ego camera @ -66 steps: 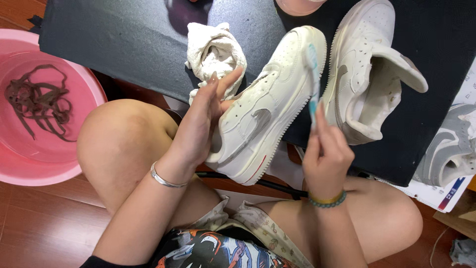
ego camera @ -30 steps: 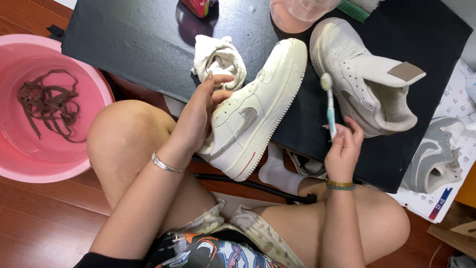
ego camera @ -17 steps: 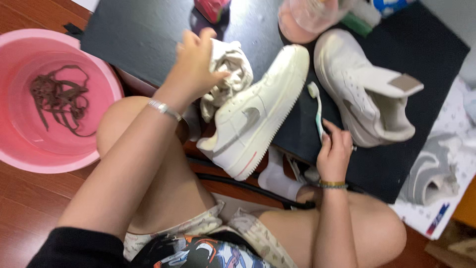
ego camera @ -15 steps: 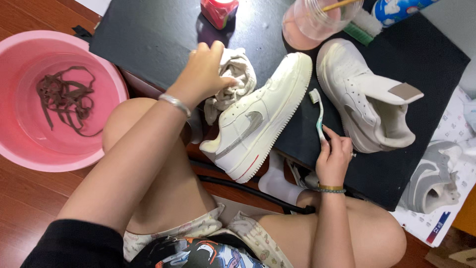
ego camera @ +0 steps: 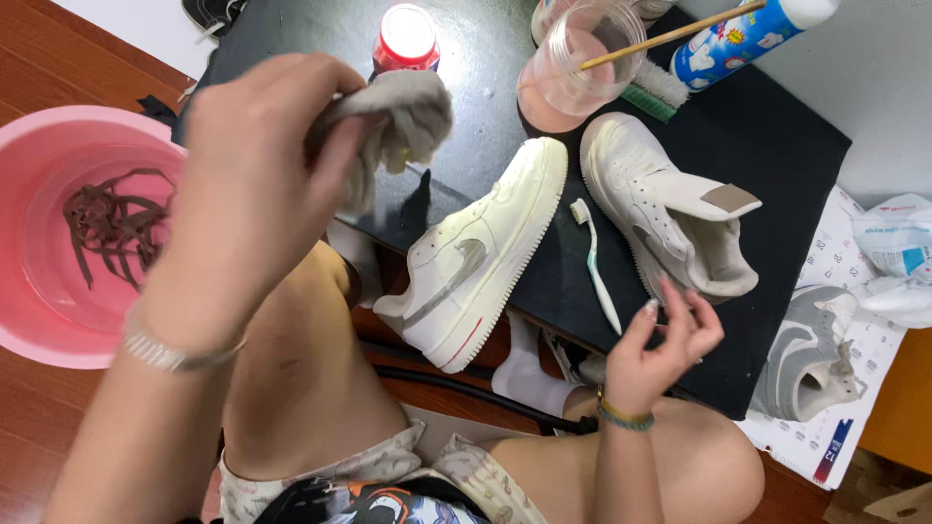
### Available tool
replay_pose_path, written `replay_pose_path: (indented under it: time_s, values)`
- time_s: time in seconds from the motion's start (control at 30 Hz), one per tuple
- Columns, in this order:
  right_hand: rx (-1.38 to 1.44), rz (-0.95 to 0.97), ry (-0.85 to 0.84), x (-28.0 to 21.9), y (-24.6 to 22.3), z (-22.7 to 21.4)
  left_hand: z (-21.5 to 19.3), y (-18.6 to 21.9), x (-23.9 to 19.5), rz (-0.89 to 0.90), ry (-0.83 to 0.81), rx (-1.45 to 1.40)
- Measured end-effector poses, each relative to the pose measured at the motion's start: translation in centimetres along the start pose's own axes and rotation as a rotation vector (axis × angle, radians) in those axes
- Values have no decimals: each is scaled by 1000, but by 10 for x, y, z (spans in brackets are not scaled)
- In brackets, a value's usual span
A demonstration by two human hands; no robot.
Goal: The person cleans a pair of white sneakers by scrubbing them with a toothbrush and wiping them with a cloth. They dip the toothbrush into a container of pink liquid and apply it to the shoes, then wipe off the residue with a cloth.
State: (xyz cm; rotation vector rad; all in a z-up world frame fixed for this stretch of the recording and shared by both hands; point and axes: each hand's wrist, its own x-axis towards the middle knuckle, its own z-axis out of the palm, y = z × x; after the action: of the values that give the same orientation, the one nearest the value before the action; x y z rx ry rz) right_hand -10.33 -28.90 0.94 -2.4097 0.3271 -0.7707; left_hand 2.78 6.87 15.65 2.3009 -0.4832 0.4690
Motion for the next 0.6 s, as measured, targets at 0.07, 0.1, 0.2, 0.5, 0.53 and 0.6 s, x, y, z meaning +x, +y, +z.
replay_pose_path:
  time_s: [0.07,0.1,0.2,0.5,0.53,0.6]
  values:
    - [173,124,7,-1,-20,-13,-29,27,4,138,-58,82]
    - [211,95,1,-2,-31,-20,-39,40,3,131,-100,34]
    - [394,18,14,-6,-66,-42,-54,68,0,106,-263,-209]
    - [1161,321,-491,-22,-73,-70,17,123,1,121,-764,-1096]
    - [1224,379,-595,-23,-63,-69,32,122,-1,92,-817,-1087]
    - [1379,482,-754,-25,-39,-64,61,115,-5,55,-907,-966]
